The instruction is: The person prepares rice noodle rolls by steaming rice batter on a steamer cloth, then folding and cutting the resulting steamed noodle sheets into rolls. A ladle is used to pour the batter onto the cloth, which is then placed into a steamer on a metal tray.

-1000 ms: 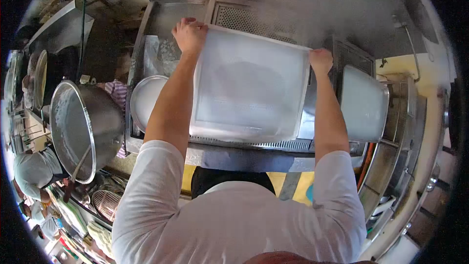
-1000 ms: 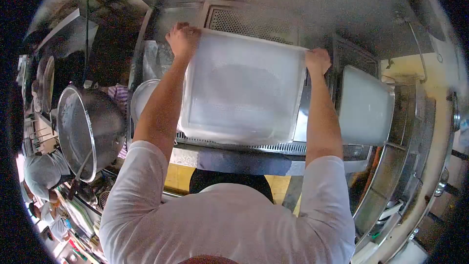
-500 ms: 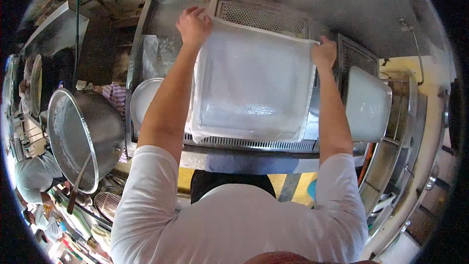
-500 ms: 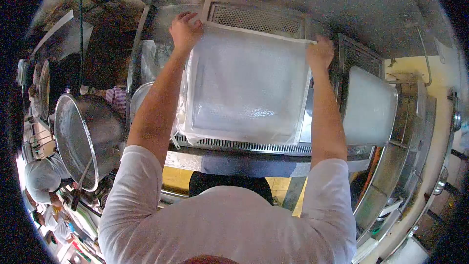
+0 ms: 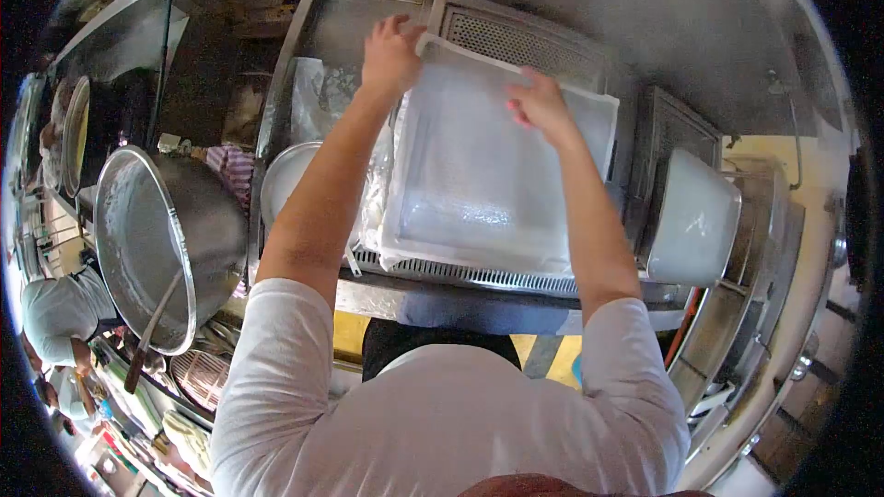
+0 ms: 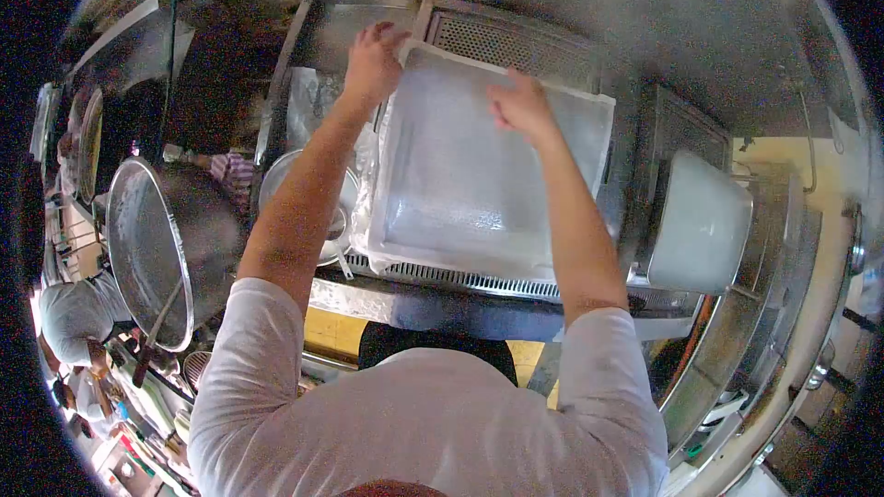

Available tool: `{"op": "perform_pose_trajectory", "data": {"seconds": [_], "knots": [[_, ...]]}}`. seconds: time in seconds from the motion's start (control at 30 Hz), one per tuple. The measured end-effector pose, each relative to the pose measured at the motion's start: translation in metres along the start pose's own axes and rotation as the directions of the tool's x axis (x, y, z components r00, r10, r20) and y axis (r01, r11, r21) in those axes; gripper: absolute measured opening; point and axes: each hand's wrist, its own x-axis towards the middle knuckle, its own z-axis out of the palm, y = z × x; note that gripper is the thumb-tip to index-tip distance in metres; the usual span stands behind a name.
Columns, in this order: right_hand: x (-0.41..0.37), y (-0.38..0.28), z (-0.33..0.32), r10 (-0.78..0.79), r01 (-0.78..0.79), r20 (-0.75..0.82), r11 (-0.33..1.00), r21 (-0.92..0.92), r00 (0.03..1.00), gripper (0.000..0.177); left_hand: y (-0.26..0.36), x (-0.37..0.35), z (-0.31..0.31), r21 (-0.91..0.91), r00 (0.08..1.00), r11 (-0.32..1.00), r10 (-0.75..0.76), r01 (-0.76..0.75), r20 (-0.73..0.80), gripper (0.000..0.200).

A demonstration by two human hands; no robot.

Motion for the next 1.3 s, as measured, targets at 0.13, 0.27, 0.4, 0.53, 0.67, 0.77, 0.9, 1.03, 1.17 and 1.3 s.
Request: {"op": "perform_pose_trajectory", "data": {"seconds": [0.13, 0.27, 0.4, 0.53, 0.67, 0.77, 0.9, 1.03, 1.17, 1.3], "knots": [[0.020, -0.027, 0.065, -0.071, 0.003, 0.212, 0.953, 0.304, 0.975, 0.064, 0.004, -0.003, -0.002, 0.276, 0.967, 0.945, 0.110, -0.174, 0.230, 0.047], [0.049, -0.034, 0.093, -0.106, -0.108, 0.385, 0.862, 0.495, 0.917, 0.054, 0.004, -0.005, -0.003, 0.339, 0.955, 0.922, 0.088, -0.185, 0.284, 0.049], [0.055, -0.030, 0.107, -0.092, -0.181, 0.432, 0.816, 0.549, 0.897, 0.050, 0.006, -0.002, -0.011, 0.308, 0.938, 0.937, 0.056, -0.168, 0.343, 0.052], [-0.018, -0.022, 0.128, 0.133, -0.304, 0.334, 0.787, 0.537, 0.933, 0.005, 0.003, 0.000, -0.007, 0.342, 0.909, 0.926, 0.003, -0.160, 0.417, 0.047], [-0.132, 0.013, 0.149, 0.186, -0.286, 0.503, 0.950, 0.127, 0.844, 0.014, 0.007, 0.000, -0.012, 0.348, 0.888, 0.926, -0.033, -0.145, 0.458, 0.048], [-0.184, 0.031, 0.158, 0.328, -0.358, 0.594, 0.931, -0.072, 0.735, 0.054, 0.005, -0.003, -0.008, 0.337, 0.884, 0.927, -0.012, -0.165, 0.467, 0.052], [-0.185, 0.048, 0.145, 0.082, -0.092, 0.511, 0.996, -0.007, 0.856, 0.055, 0.017, -0.032, -0.026, 0.192, 0.953, 0.962, 0.137, -0.193, 0.272, 0.055], [-0.156, 0.069, 0.129, -0.175, 0.204, 0.382, 0.978, -0.035, 0.908, 0.035, 0.054, -0.097, -0.098, -0.028, 0.864, 0.997, 0.079, -0.074, 0.497, 0.040], [-0.183, 0.049, 0.107, -0.092, 0.256, 0.399, 0.888, -0.382, 0.912, 0.020, 0.090, -0.192, -0.130, -0.066, 0.583, 0.976, 0.179, -0.209, 0.792, 0.033], [-0.213, 0.087, 0.038, 0.054, 0.274, 0.310, 0.346, -0.897, 0.949, 0.019, 0.098, -0.219, -0.132, -0.047, 0.597, 0.950, 0.232, -0.309, 0.768, 0.036]]}}
